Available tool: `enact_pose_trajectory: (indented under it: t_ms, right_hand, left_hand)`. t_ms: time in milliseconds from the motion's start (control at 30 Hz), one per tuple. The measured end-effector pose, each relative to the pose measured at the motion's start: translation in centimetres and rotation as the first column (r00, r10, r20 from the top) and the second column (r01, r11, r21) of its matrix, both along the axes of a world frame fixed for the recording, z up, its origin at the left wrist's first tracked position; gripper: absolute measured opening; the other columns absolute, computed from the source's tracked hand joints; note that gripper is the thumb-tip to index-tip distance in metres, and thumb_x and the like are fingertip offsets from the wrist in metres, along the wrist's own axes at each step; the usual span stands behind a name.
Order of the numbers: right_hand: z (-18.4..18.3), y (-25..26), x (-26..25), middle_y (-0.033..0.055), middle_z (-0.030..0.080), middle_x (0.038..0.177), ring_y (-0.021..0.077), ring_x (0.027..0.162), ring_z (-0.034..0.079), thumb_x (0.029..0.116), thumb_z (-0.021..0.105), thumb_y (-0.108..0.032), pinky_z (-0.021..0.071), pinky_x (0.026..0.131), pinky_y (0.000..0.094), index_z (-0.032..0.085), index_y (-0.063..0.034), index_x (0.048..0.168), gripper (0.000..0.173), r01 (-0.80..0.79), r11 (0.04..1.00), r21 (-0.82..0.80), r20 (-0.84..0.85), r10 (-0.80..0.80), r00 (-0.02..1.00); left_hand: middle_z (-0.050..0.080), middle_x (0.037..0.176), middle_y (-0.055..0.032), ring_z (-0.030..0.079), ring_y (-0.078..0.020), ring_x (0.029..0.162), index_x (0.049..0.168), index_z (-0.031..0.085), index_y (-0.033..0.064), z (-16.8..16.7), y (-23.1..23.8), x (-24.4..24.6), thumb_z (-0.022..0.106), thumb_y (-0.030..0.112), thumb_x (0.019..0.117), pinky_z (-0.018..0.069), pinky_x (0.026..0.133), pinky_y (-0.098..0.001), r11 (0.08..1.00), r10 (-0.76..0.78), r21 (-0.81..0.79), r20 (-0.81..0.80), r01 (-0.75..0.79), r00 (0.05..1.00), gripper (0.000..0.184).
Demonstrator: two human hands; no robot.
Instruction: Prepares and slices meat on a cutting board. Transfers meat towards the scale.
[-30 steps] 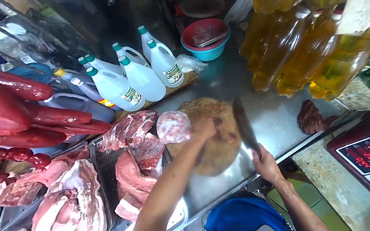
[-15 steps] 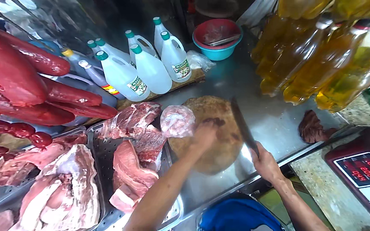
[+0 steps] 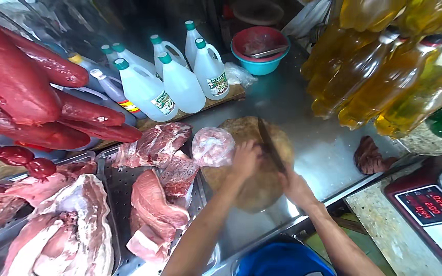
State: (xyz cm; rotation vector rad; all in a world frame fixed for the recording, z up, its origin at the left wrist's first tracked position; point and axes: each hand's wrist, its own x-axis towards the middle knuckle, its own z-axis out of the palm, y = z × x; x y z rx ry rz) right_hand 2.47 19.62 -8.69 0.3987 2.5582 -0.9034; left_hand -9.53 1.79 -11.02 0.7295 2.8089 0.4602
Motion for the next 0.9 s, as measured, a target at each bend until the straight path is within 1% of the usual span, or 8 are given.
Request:
enact_pose_trajectory:
  t_ms: [67, 167, 333, 433, 567, 667, 767, 900]
  right_hand:
    - [-0.2, 0.5, 0.6, 0.0158, 0.072, 0.102, 0.0328, 0.092, 0.072, 0.1081, 0.045, -0.039, 0.0574, 0.085, 0.0531, 0.039, -0.0166, 0.155, 0.053, 0.026, 1.0, -0.007, -0.045, -0.026, 0.999]
    - [0.7, 0.5, 0.6, 0.0148, 0.073, 0.1, 0.0327, 0.091, 0.073, 0.1082, 0.044, -0.038, 0.0576, 0.085, 0.0531, 0.039, -0.0167, 0.156, 0.053, 0.048, 0.998, 0.045, -0.115, -0.043, 0.992]
    - [3.0, -0.1, 0.1, 0.0101, 0.072, 0.088, 0.0262, 0.078, 0.072, 0.1073, 0.046, -0.033, 0.0593, 0.074, 0.0469, 0.045, -0.0072, 0.15, 0.05, 0.058, 0.997, 0.041, -0.396, -0.037, 0.917]
    - [3.9, -0.7, -0.2, 0.0082, 0.071, 0.085, 0.0221, 0.073, 0.07, 0.1067, 0.048, -0.031, 0.0593, 0.069, 0.0424, 0.048, -0.0055, 0.148, 0.049, 0.053, 0.999, -0.002, -0.501, -0.047, 0.864]
    - [4.4, -1.7, -0.6, 0.0068, 0.071, 0.083, 0.019, 0.069, 0.069, 0.1055, 0.05, -0.028, 0.0591, 0.067, 0.0385, 0.05, -0.0019, 0.145, 0.047, 0.038, 0.999, -0.007, -0.591, -0.035, 0.806]
    - [2.9, -2.3, -0.7, 0.0109, 0.072, 0.087, 0.0265, 0.074, 0.071, 0.1068, 0.047, -0.033, 0.0593, 0.071, 0.0457, 0.046, -0.0055, 0.149, 0.05, -0.002, 0.998, 0.069, -0.416, 0.03, 0.909]
    - [0.4, -2.3, 0.0, 0.0169, 0.072, 0.112, 0.0349, 0.1, 0.072, 0.1089, 0.042, -0.039, 0.0573, 0.09, 0.0544, 0.036, -0.0143, 0.157, 0.054, -0.073, 0.993, 0.089, -0.025, 0.075, 0.997]
    - [0.8, -1.0, 1.1, 0.0158, 0.072, 0.102, 0.0333, 0.093, 0.072, 0.1085, 0.043, -0.039, 0.0572, 0.086, 0.0536, 0.038, -0.0169, 0.157, 0.053, -0.041, 0.998, 0.046, 0.007, 0.041, 0.999]
  left_hand:
    - [0.056, 0.146, -0.0061, 0.052, -0.0267, 0.134, 0.117, 0.07, 0.014, -0.2, 0.3, -0.4, 0.063, 0.035, 0.0992, 0.0379, 0.114, -0.0496, 0.999, 0.025, 0.03, 0.061, -0.027, 0.998, 0.029]
    - [0.061, 0.134, -0.0125, 0.055, -0.0304, 0.128, 0.115, 0.071, 0.011, -0.2, 1.2, 0.2, 0.063, 0.035, 0.0986, 0.0417, 0.112, -0.0472, 0.992, 0.121, 0.026, 0.046, -0.122, 0.992, 0.03]
    - [0.051, 0.147, -0.0136, 0.048, -0.0339, 0.136, 0.119, 0.07, 0.0154, -0.6, 0.6, 1.8, 0.067, 0.042, 0.0943, 0.0395, 0.112, -0.0501, 0.993, 0.113, 0.041, 0.002, -0.113, 0.994, 0.036]
    - [0.057, 0.14, -0.0107, 0.052, -0.0313, 0.131, 0.116, 0.07, 0.0158, -1.2, -0.3, 2.0, 0.064, 0.032, 0.0945, 0.0405, 0.111, -0.0485, 0.991, 0.076, 0.12, -0.076, -0.066, 0.994, 0.028]
    - [0.061, 0.134, -0.0107, 0.055, -0.0303, 0.128, 0.113, 0.071, 0.0138, -1.9, -0.7, 1.9, 0.059, 0.024, 0.0953, 0.0431, 0.108, -0.0462, 0.985, 0.026, 0.174, -0.052, -0.017, 0.998, 0.024]
    - [0.061, 0.131, -0.0117, 0.054, -0.0305, 0.128, 0.112, 0.072, 0.0116, -2.4, -0.7, 1.8, 0.059, 0.022, 0.0957, 0.0437, 0.11, -0.0437, 0.981, 0.027, 0.192, -0.045, -0.018, 0.999, 0.023]
    - [0.061, 0.132, -0.0108, 0.054, -0.0297, 0.129, 0.114, 0.072, 0.0115, -2.4, -0.3, 1.8, 0.058, 0.023, 0.0967, 0.0438, 0.111, -0.0421, 0.991, 0.049, 0.127, -0.045, -0.043, 0.998, 0.025]
    - [0.061, 0.13, -0.0126, 0.054, -0.0297, 0.129, 0.115, 0.072, 0.011, -1.9, 0.3, 1.5, 0.059, 0.025, 0.0951, 0.045, 0.11, -0.0416, 0.982, 0.156, 0.113, -0.033, -0.151, 0.987, 0.027]
